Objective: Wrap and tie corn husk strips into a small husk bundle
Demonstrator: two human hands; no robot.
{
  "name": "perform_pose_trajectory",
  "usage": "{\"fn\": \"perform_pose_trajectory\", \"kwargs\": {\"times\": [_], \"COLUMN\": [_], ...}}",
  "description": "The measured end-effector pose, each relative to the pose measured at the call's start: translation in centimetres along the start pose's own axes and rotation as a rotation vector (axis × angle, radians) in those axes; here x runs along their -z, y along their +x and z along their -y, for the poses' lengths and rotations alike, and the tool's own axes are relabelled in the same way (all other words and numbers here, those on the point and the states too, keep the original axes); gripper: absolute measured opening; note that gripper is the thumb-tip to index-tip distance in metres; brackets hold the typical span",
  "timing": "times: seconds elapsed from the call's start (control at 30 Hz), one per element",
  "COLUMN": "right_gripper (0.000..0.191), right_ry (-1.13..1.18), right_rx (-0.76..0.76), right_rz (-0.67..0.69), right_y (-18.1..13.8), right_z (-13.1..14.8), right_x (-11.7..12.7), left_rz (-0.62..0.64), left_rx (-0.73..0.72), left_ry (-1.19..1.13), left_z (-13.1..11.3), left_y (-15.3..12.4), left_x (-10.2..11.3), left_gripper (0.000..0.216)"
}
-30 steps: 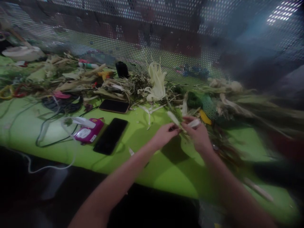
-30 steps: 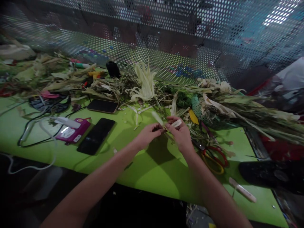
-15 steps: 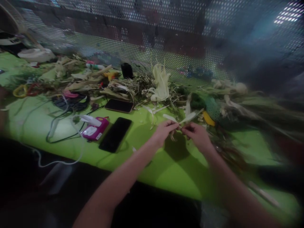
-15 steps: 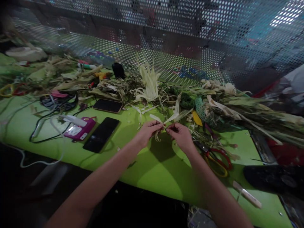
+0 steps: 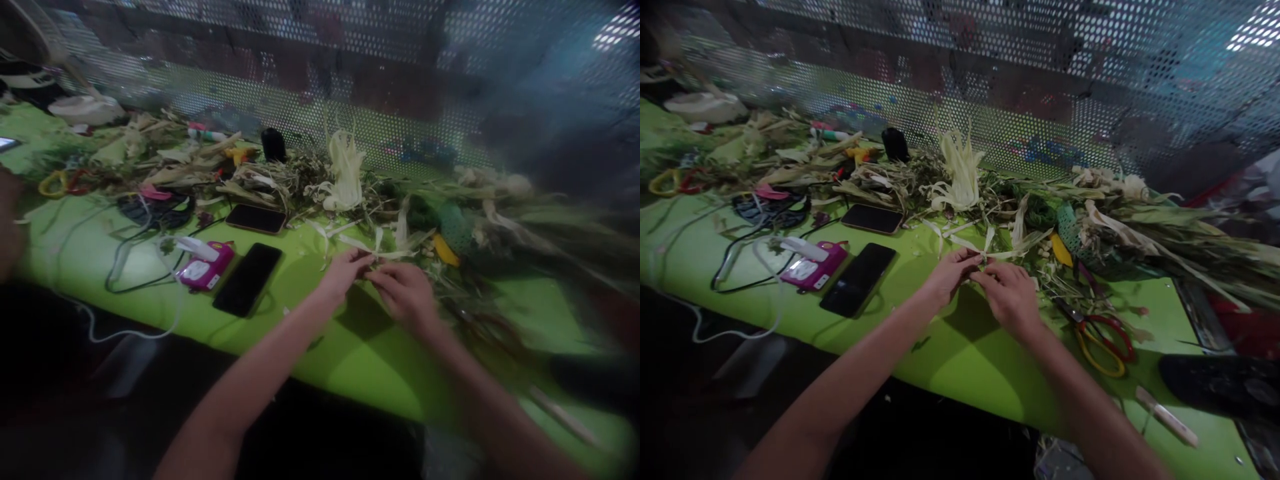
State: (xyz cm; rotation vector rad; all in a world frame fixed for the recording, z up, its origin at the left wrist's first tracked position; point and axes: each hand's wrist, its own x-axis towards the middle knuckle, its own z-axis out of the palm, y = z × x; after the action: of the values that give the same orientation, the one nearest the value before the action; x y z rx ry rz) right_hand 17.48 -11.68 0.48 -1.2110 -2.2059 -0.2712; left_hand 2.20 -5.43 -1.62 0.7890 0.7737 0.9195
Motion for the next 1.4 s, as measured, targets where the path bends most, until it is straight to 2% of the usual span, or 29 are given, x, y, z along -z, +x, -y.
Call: {"fn": "perform_pose_trajectory", "kwargs": {"times": [0.13,0.27,0.47,0.6,0.77,1.0,1.1,1.2,1.3,1.4], "right_gripper": [0.037,0.025,0.016,0.008,0.004,0.018,0.021,0.02,0.022,0.032], "right_ry": [-0.186,-0.279,-0.169,-0.008,0.182,0.445,0.517,0.559,0.622,0.67], "right_rx": [0.126,0.171,0.187,-0.029,-0.317,-0.7,-0.766,-0.795,-0.812,-0.82], "right_rz": [0.051,0.035,-0.032,-0.121,-0.176,-0.15,-0.138,-0.122,-0.08,0.014], "right_y": [-0.5,-0.4,-0.3,-0.2,0.3,0.2,0.2,0.4,0.6,0.7], "right_z": [-0.5,-0.6,-0.2,-0.3,-0.6,-0.9,-0.9,-0.9,-1.1,-1.4], "right_x": [-1.0,-0.8,-0.3,0.0,1.0,0.6,0.6,0.7,0.7,0.7], "left_rz": [0.035,0.023,0.023,0.03,0.086,0.146,0.158,0.151,0.104,0.035], "left_rx": [0.034,0.058,0.026,-0.009,0.023,0.024,0.025,0.011,-0.034,-0.062], "left_ry": [-0.058,-0.104,-0.125,-0.067,0.028,0.024,0.086,0.2,0.275,0.266], "left_z": [0.2,0.2,0.4,0.9,0.6,-0.6,-0.7,-0.5,-0.1,0.3], "left_y": [-0.1,-0.2,0.0,0.2,-0.2,-1.2,-1.4,-1.4,-1.1,-0.5], "left_x": [-0.2,-0.6,-0.7,-0.5,-0.9,-1.5,-1.4,-1.2,-0.9,-0.6], "left_gripper": [0.013,0.019,0.024,0.025,0.017,0.012,0.01,0.02,0.022,0.022]}}
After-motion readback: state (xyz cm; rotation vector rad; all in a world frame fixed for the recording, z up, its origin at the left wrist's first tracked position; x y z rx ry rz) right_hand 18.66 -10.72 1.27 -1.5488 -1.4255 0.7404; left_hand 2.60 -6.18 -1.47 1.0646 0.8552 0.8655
